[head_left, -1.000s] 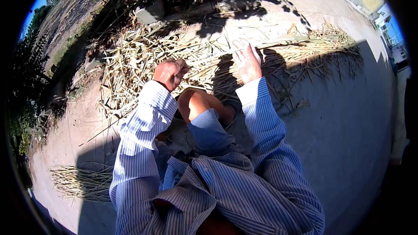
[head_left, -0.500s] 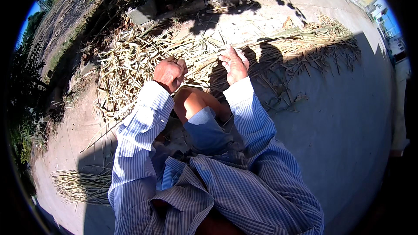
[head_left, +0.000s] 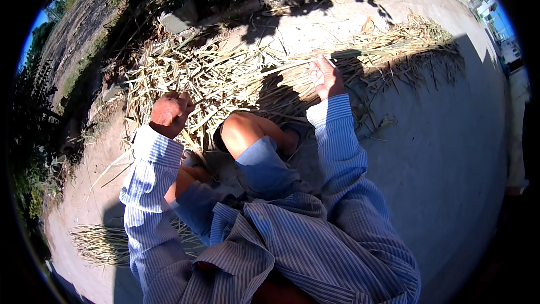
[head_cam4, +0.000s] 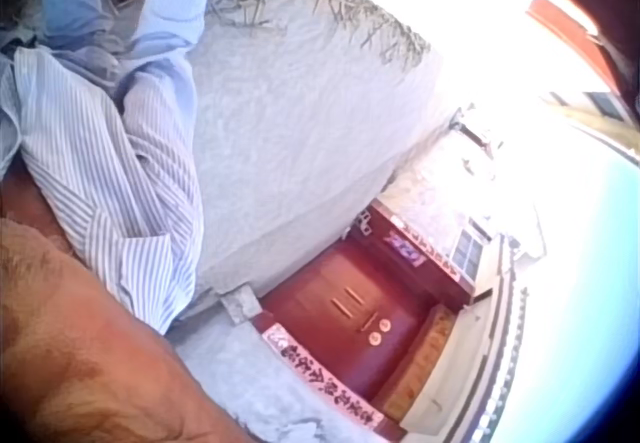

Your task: The person sits on a concrete surface outdoors and repeatedly picks up dried plant stalks. They strip the stalks by hand, separating the fibrous material from the core, and place the processed stalks into a pile on the ground.

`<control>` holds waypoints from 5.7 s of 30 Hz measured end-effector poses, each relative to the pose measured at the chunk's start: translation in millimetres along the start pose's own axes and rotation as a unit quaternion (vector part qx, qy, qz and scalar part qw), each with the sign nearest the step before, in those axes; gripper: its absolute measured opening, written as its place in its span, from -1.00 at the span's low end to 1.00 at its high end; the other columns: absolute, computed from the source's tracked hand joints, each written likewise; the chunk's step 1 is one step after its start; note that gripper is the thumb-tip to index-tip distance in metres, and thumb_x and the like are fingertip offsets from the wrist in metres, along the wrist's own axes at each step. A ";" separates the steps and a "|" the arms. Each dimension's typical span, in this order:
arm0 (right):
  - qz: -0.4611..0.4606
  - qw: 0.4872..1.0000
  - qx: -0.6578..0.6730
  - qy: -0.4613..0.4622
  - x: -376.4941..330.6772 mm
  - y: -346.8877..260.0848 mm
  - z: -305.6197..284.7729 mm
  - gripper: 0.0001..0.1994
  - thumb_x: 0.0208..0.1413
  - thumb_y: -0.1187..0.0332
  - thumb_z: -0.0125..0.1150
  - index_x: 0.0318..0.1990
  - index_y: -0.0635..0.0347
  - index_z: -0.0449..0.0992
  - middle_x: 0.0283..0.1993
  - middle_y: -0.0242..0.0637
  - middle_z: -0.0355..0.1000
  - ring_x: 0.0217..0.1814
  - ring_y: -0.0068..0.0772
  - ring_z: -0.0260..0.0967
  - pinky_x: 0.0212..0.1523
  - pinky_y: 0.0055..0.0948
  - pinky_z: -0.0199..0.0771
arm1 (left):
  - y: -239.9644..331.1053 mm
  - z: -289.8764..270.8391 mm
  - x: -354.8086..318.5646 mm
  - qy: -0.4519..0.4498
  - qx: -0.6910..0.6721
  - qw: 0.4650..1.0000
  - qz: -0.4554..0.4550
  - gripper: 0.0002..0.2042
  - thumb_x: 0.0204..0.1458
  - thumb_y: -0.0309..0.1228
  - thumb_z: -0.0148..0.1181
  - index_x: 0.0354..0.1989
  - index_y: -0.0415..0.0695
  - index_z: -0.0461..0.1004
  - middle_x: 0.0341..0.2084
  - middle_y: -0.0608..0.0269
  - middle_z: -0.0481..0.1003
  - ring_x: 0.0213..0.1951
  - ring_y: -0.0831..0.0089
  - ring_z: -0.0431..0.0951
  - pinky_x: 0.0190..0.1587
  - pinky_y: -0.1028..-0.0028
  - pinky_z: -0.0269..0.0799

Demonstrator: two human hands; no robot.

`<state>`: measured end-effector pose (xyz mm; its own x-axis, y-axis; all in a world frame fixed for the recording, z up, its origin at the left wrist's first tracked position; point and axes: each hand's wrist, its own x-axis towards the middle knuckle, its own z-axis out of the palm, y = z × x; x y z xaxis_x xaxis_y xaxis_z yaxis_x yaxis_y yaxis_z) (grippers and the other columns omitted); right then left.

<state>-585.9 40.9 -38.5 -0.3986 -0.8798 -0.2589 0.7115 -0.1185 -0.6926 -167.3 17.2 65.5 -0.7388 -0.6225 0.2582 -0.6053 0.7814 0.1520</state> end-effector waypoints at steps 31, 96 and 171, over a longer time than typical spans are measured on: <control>0.011 1.000 0.014 -0.022 27.5 -24.5 -43.5 -0.66 0.07 0.17 0.28 -0.14 0.22 0.43 -0.33 -0.35 0.45 -0.37 -0.60 0.35 -0.40 -0.65 0.35 | 23.3 28.1 13.4 -0.002 -0.079 0.997 -0.009 -0.89 -0.09 -0.39 0.21 -0.48 -0.16 0.46 -0.59 0.15 0.46 -0.47 0.17 0.47 -0.43 0.30 0.39; -0.094 0.992 0.055 0.069 -15.6 -45.1 -72.3 -0.81 0.09 0.25 0.26 -0.24 0.13 0.51 -0.29 -0.41 0.51 -0.23 -0.60 0.44 -0.28 -0.56 0.47 | 9.1 -2.1 36.5 -0.139 -0.424 0.861 -0.245 -0.77 0.01 -0.31 0.29 -0.51 -0.21 0.45 -0.64 0.44 0.40 -0.54 0.64 0.33 -0.46 0.56 0.24; -0.085 0.988 -0.043 -0.121 -67.5 20.6 12.5 -0.74 0.16 0.35 0.16 -0.09 0.34 0.44 -0.21 -0.09 0.49 -0.26 -0.37 0.47 -0.23 -0.50 0.47 | 46.8 27.7 43.8 -0.050 -0.326 0.934 -0.134 -0.76 -0.05 -0.30 0.33 -0.46 -0.24 0.47 -0.68 0.23 0.42 -0.59 0.50 0.40 -0.50 0.46 0.28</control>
<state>-537.0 92.1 -26.8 -0.3507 -0.9361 0.0283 0.5899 -0.2442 -0.7697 -236.2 25.3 57.5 -0.6295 -0.7759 0.0418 -0.4881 0.4367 0.7557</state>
